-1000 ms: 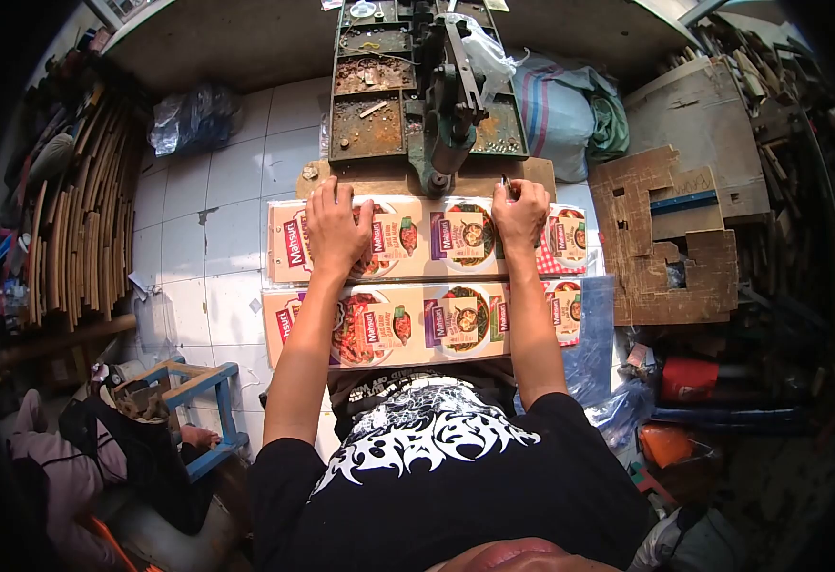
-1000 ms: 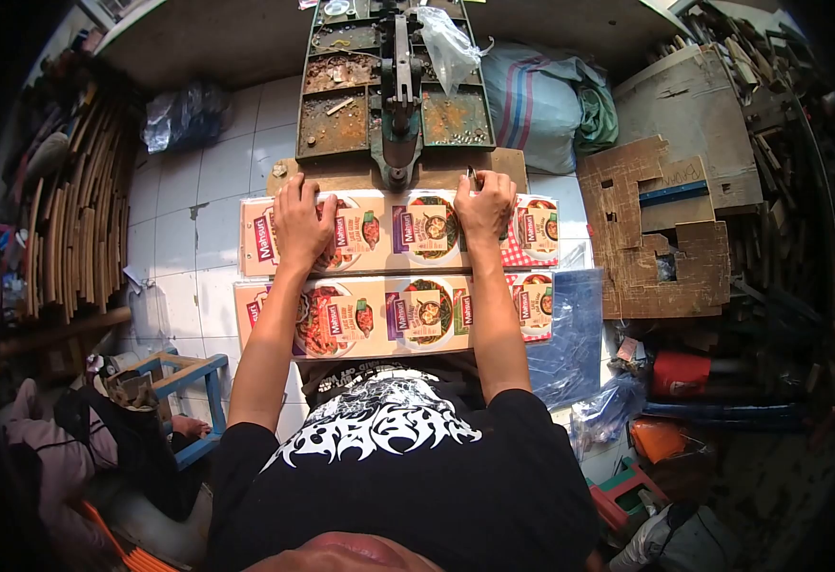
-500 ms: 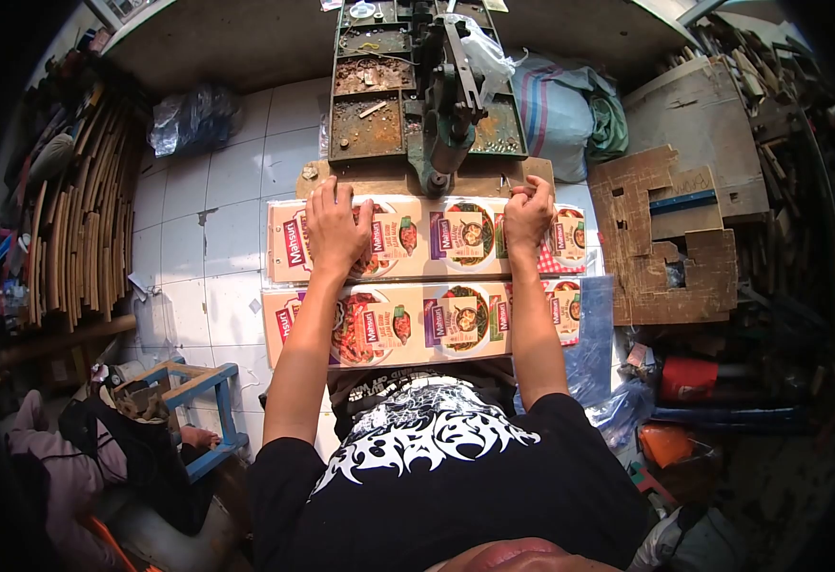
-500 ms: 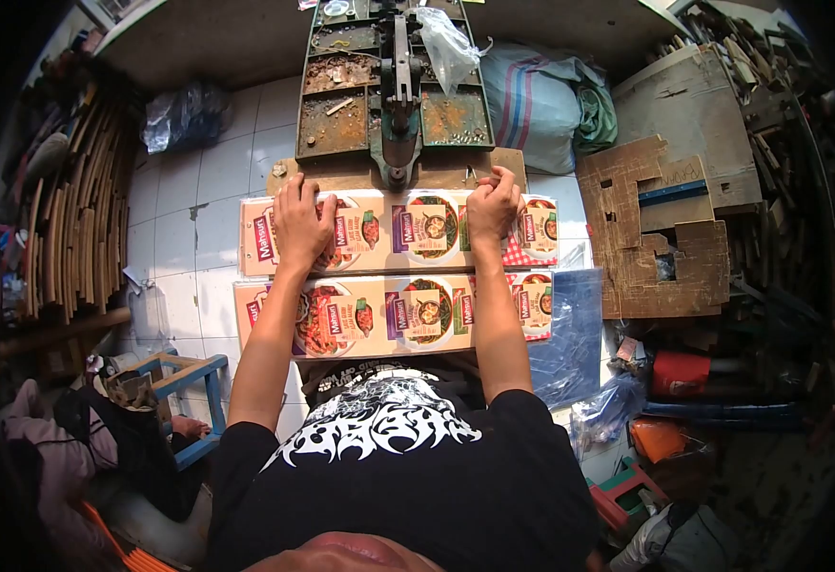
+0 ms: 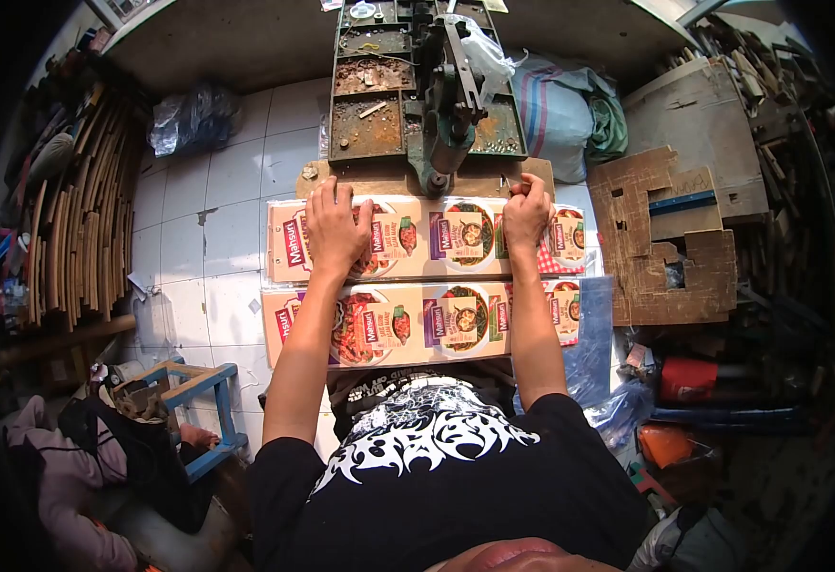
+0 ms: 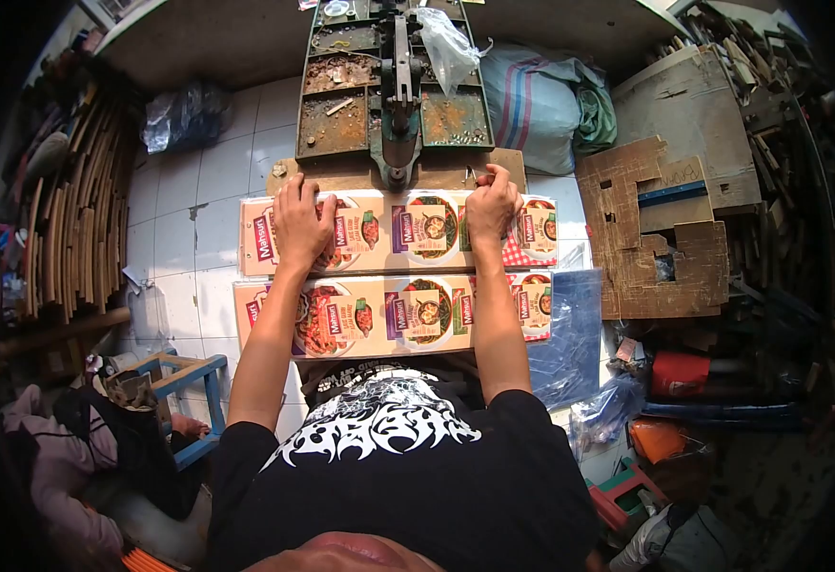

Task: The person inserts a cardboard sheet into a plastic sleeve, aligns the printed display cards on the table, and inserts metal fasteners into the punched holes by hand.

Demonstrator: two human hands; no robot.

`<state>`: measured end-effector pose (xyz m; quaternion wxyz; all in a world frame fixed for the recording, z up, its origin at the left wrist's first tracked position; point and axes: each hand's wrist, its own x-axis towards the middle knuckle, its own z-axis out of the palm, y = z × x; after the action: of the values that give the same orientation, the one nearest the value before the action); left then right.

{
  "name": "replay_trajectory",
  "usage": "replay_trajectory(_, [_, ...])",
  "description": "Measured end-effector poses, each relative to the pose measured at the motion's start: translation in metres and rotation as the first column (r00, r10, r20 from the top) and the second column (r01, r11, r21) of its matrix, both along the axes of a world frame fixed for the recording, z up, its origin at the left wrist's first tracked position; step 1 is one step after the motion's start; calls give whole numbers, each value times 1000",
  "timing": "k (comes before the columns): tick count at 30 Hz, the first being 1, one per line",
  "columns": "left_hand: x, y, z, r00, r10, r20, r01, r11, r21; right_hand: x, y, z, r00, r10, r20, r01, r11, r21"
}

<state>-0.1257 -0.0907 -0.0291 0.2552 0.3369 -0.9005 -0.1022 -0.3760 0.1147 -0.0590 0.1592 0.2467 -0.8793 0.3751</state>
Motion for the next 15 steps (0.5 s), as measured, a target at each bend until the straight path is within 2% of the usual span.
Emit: replay_trajectory(15, [0, -1, 0, 1000, -2, 1, 2, 1000, 2, -1, 1, 0, 1000, 15, 9, -15, 1000, 26])
